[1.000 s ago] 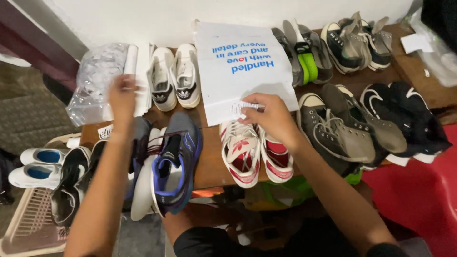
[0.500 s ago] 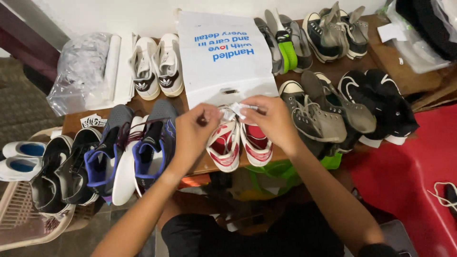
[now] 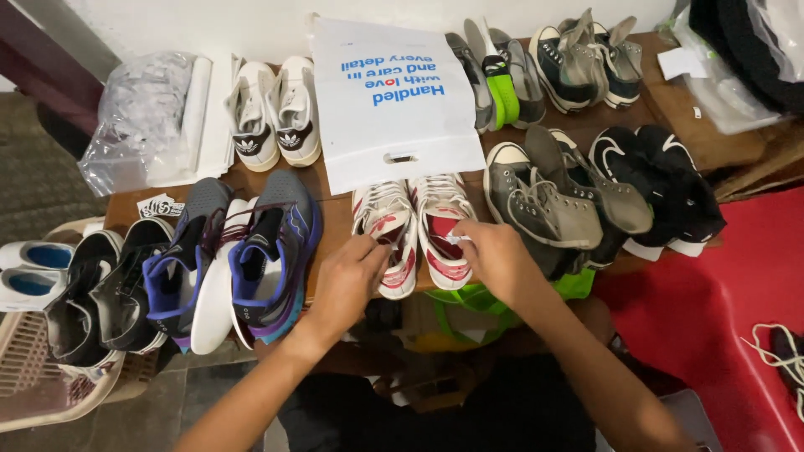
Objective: The person is spraying a pair of white sneakers with a cleaning solution and then carefully placing them into a white plastic bag for packaging.
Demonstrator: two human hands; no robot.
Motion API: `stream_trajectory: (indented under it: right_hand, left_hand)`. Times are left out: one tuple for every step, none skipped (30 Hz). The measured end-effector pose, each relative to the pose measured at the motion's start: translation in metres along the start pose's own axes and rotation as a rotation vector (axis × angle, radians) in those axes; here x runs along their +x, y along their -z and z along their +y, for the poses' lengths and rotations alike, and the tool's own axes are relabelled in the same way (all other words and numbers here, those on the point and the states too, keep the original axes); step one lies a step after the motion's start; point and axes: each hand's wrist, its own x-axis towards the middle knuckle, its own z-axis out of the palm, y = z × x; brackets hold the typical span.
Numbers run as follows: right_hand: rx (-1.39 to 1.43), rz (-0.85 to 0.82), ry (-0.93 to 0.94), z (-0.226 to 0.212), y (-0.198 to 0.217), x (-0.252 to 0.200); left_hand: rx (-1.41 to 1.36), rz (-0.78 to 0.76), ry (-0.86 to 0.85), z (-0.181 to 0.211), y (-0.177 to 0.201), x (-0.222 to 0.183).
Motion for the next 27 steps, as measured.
stream_trajectory:
  right_hand:
    - [0.0, 0.0, 0.001, -0.009, 0.01, -0.004]
    - [0.033, -0.004, -0.009, -0.017, 0.019, -0.007]
    - [0.066, -0.009, -0.022, -0.025, 0.028, -0.012]
    - [0.066, -0.011, -0.025, -0.035, 0.037, -0.013]
    - [0.17, 0.018, -0.019, -0.046, 0.045, -0.012]
    - [0.274, 0.046, -0.012, -0.057, 0.053, -0.012]
    - [0.273, 0.044, -0.01, -0.057, 0.052, -0.006]
    - [0.331, 0.049, 0.021, -0.058, 0.051, 0.0]
    - [0.39, 0.051, 0.055, -0.06, 0.049, 0.006]
    - [0.39, 0.046, 0.058, -0.063, 0.049, 0.01]
    - [0.368, 0.074, 0.092, -0.066, 0.049, 0.016]
    - [0.347, 0.103, 0.127, -0.069, 0.049, 0.021]
    - [0.348, 0.1, 0.136, -0.074, 0.048, 0.023]
    - [0.359, 0.087, 0.138, -0.077, 0.048, 0.024]
    - [0.367, 0.076, 0.127, -0.079, 0.048, 0.022]
    - [0.367, 0.074, 0.124, -0.082, 0.046, 0.022]
    - [0.366, 0.08, 0.125, -0.085, 0.045, 0.023]
    - [0.365, 0.085, 0.126, -0.087, 0.044, 0.023]
    - [0.364, 0.086, 0.124, -0.089, 0.044, 0.024]
    - [0.375, 0.073, 0.138, -0.092, 0.045, 0.025]
    - [0.388, 0.052, 0.16, -0.096, 0.044, 0.028]
    - [0.39, 0.045, 0.166, -0.096, 0.039, 0.031]
    - [0.401, 0.062, 0.222, -0.096, 0.034, 0.034]
    - [0.413, 0.079, 0.277, -0.096, 0.029, 0.037]
    - [0.415, 0.075, 0.282, -0.102, 0.025, 0.038]
    - [0.483, 0.057, 0.271, -0.107, 0.021, 0.039]
    - [0.55, 0.043, 0.256, -0.112, 0.018, 0.04]
  left_hand:
    - [0.001, 0.001, 0.0, -0.001, 0.001, -0.001]
    - [-0.002, 0.01, 0.013, -0.002, 0.001, -0.001]
    - [-0.008, 0.016, 0.025, -0.002, 0.002, -0.002]
    - [-0.01, 0.014, 0.026, 0.001, 0.011, 0.002]
    - [-0.158, 0.038, 0.093, 0.004, 0.021, 0.008]
    - [-0.307, 0.063, 0.16, 0.006, 0.03, 0.014]
    - [-0.306, 0.065, 0.162, 0.002, 0.033, 0.017]
    - [-0.394, 0.042, 0.211, -0.002, 0.035, 0.02]
    - [-0.48, 0.018, 0.263, -0.007, 0.039, 0.022]
    - [-0.477, 0.02, 0.268, -0.006, 0.035, 0.018]
    - [-0.392, -0.031, 0.212, -0.007, 0.032, 0.014]
    - [-0.307, -0.081, 0.157, -0.006, 0.029, 0.011]
    - [-0.299, -0.077, 0.16, -0.007, 0.024, 0.008]
    - [-0.187, -0.1, 0.122, -0.007, 0.018, 0.005]
    - [-0.085, -0.13, 0.08, -0.005, 0.011, 0.001]
    - [-0.087, -0.133, 0.08, -0.005, 0.017, 0.002]
    - [-0.182, -0.113, 0.142, -0.005, 0.02, 0.006]
    - [-0.277, -0.094, 0.203, -0.006, 0.024, 0.009]
    - [-0.279, -0.094, 0.203, -0.006, 0.03, 0.017]
    - [-0.434, -0.058, 0.337, -0.007, 0.036, 0.023]
    - [-0.581, -0.015, 0.479, -0.009, 0.044, 0.029]
    - [-0.576, -0.011, 0.486, -0.005, 0.05, 0.035]
    - [-0.712, -0.038, 0.551, -0.001, 0.055, 0.042]
    - [-0.848, -0.064, 0.615, 0.003, 0.061, 0.049]
    - [-0.843, -0.06, 0.619, 0.0, 0.059, 0.048]
    - [-0.889, -0.048, 0.662, -0.002, 0.058, 0.048]
    - [-0.937, -0.037, 0.702, -0.004, 0.055, 0.049]
